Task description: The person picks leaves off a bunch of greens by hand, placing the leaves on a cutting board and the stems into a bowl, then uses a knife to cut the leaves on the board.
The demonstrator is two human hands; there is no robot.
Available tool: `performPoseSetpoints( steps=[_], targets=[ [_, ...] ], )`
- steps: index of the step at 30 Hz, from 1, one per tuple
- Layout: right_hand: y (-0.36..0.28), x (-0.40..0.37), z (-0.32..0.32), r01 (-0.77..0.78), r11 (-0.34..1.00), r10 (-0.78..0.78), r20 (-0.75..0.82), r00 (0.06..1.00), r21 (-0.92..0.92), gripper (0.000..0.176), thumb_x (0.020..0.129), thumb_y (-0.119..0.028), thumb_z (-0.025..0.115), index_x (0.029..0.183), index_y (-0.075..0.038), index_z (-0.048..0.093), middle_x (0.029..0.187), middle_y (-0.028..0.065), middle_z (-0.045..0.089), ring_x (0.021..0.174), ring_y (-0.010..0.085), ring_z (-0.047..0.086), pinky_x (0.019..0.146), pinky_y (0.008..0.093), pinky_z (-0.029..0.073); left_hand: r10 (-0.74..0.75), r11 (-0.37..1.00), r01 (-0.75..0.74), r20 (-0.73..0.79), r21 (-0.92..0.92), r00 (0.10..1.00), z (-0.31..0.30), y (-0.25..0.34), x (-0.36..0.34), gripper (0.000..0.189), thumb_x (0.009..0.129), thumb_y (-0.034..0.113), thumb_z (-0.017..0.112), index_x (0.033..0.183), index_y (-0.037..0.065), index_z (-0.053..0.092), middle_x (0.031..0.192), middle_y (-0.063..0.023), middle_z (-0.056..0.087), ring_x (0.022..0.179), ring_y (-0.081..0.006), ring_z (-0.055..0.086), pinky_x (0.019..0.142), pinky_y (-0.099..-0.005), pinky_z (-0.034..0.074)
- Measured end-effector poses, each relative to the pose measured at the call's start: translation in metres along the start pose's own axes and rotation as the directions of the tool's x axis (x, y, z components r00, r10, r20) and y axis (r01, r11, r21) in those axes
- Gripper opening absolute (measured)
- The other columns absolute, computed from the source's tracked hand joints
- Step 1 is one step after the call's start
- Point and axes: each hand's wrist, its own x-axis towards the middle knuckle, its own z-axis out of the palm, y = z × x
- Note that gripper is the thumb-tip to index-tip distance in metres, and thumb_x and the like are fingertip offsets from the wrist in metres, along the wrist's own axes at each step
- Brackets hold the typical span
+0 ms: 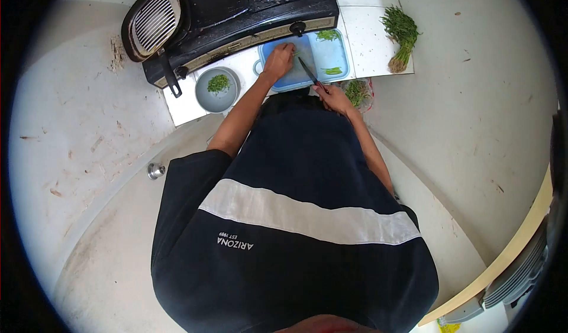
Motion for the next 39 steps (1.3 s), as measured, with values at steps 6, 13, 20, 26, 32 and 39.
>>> performPoseSetpoints(
  steps=[6,13,20,26,32,39],
  targets=[
    [0.019,-0.014,-0.013,-0.014,0.998,0.016,-0.034,0.999,0.059,0.06,0.102,-0.058,0.056,0.077,-0.003,0.059,0.055,0.0043,0.056,0.049,0.0144,0.058,0.047,0.0299,0.045,0.011,1.0,-0.011,-0.01,0.019,1.0,0.011,0.014,0.001,0.023,0.087,0.004,0.065,0.11,0.003,0.066,0.106,-0.0172,0.067,0.106,-0.0383,0.061,0.095,-0.0477,0.052],
    [0.044,-0.036,-0.028,0.0,0.986,0.029,-0.178,0.984,0.164,0.058,0.103,-0.055,0.056,0.077,-0.003,0.06,0.054,0.0039,0.057,0.046,0.0138,0.057,0.046,0.0298,0.044,0.15,0.988,-0.155,0.153,0.021,0.977,0.03,0.045,0.011,0.026,0.087,0.01,0.069,0.112,0.004,0.07,0.107,-0.0159,0.067,0.107,-0.037,0.059,0.098,-0.0466,0.051],
    [0.051,-0.065,-0.036,-0.029,0.969,0.089,-0.238,0.967,0.244,0.06,0.103,-0.055,0.057,0.077,-0.002,0.062,0.053,0.0041,0.056,0.046,0.014,0.057,0.047,0.0304,0.045,0.255,0.956,-0.285,0.291,0.066,0.922,0.077,0.062,0.013,0.029,0.086,0.009,0.068,0.114,0.008,0.074,0.108,-0.015,0.069,0.107,-0.0359,0.06,0.097,-0.0464,0.05],
    [0.071,-0.072,-0.031,-0.045,0.972,0.103,-0.247,0.964,0.229,0.06,0.102,-0.057,0.056,0.079,-0.002,0.062,0.055,0.0047,0.058,0.049,0.0148,0.06,0.049,0.0306,0.047,0.22,0.965,-0.251,0.28,0.08,0.934,0.079,0.074,0.001,0.025,0.086,0.009,0.068,0.109,0.01,0.077,0.108,-0.0125,0.07,0.108,-0.0335,0.061,0.095,-0.0452,0.05],
    [0.078,-0.068,-0.03,-0.097,0.973,0.142,-0.206,0.968,0.211,0.062,0.103,-0.057,0.055,0.08,0.0,0.063,0.056,0.0054,0.059,0.049,0.0156,0.06,0.049,0.0313,0.048,0.213,0.975,-0.224,0.336,-0.007,0.918,0.081,0.071,0.013,0.02,0.089,0.01,0.067,0.106,0.005,0.076,0.109,-0.0169,0.069,0.106,-0.0382,0.065,0.094,-0.0481,0.052],
    [0.07,-0.055,-0.039,-0.072,0.953,0.114,-0.128,0.985,0.295,0.062,0.103,-0.057,0.053,0.08,-0.001,0.064,0.057,0.005,0.058,0.047,0.0159,0.058,0.047,0.0318,0.046,0.243,0.967,-0.256,0.323,-0.001,0.915,0.097,0.071,0.026,0.018,0.091,0.006,0.063,0.104,-0.001,0.073,0.108,-0.0221,0.067,0.102,-0.0429,0.066,0.093,-0.0498,0.053]
  ],
)
